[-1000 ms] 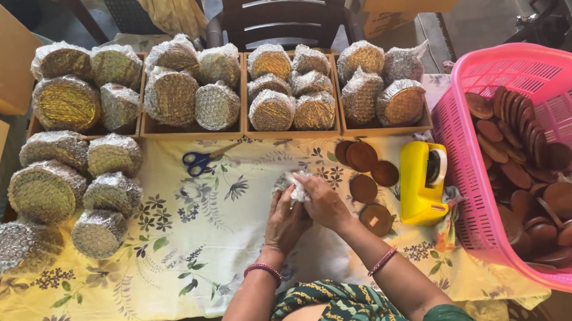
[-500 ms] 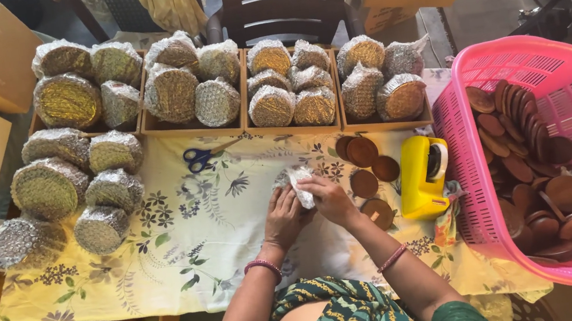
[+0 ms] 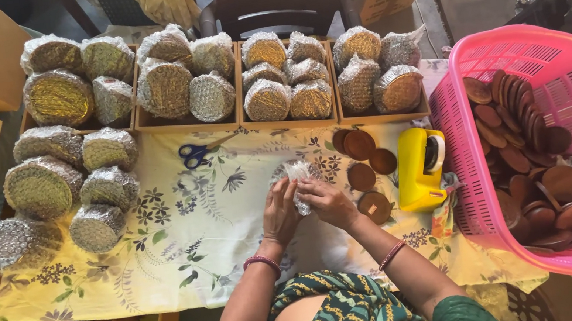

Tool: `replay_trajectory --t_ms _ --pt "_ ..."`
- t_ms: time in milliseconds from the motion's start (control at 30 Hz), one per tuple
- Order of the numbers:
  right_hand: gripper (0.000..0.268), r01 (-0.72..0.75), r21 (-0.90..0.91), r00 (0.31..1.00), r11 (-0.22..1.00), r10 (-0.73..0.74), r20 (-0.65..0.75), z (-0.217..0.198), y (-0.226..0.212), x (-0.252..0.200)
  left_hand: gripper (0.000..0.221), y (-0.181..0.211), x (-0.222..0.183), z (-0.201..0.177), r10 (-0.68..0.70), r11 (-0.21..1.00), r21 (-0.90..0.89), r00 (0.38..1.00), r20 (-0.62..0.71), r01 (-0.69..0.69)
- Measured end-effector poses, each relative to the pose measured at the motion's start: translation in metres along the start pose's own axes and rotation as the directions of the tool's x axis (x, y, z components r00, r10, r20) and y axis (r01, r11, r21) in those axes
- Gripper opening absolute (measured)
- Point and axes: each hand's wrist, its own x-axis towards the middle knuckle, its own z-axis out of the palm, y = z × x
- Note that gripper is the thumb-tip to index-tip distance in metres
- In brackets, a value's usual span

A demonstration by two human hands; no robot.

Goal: The person wraps round wooden items in bubble wrap and places the wrapped pieces into cardboard boxes on the table. They take brown wooden discs from a pink basket, wrap pieces one at a time, and arrange the wrapped items in the boxes.

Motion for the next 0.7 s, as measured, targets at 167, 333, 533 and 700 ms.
replay_trajectory --t_ms 167,333,533,700 --pt "0.034 0.011 -0.116 0.999 0.993 -0.006 0.046 -0.003 -0.008 -0.005 0.074 0.001 0.009 -0.009 0.122 0.980 0.151 0.992 0.033 -0.126" --pt "0.047 0.012 -0.055 0.990 0.998 -0.004 0.139 -0.016 -0.019 -0.004 0.083 0.002 0.037 -0.047 0.122 0.989 -0.100 0.975 0.185 -0.104" --pt "0.044 0.160 -0.361 0.982 0.919 -0.110 0.156 -0.007 0.006 -0.015 0.067 -0.001 0.049 -0.043 0.237 0.921 0.276 0.958 0.164 -0.275" --pt "0.046 0.179 -0.393 0.983 0.902 -0.151 0.102 -0.007 0.024 -0.018 0.079 -0.013 0.046 -0.026 0.126 0.992 -0.020 0.956 0.264 -0.126"
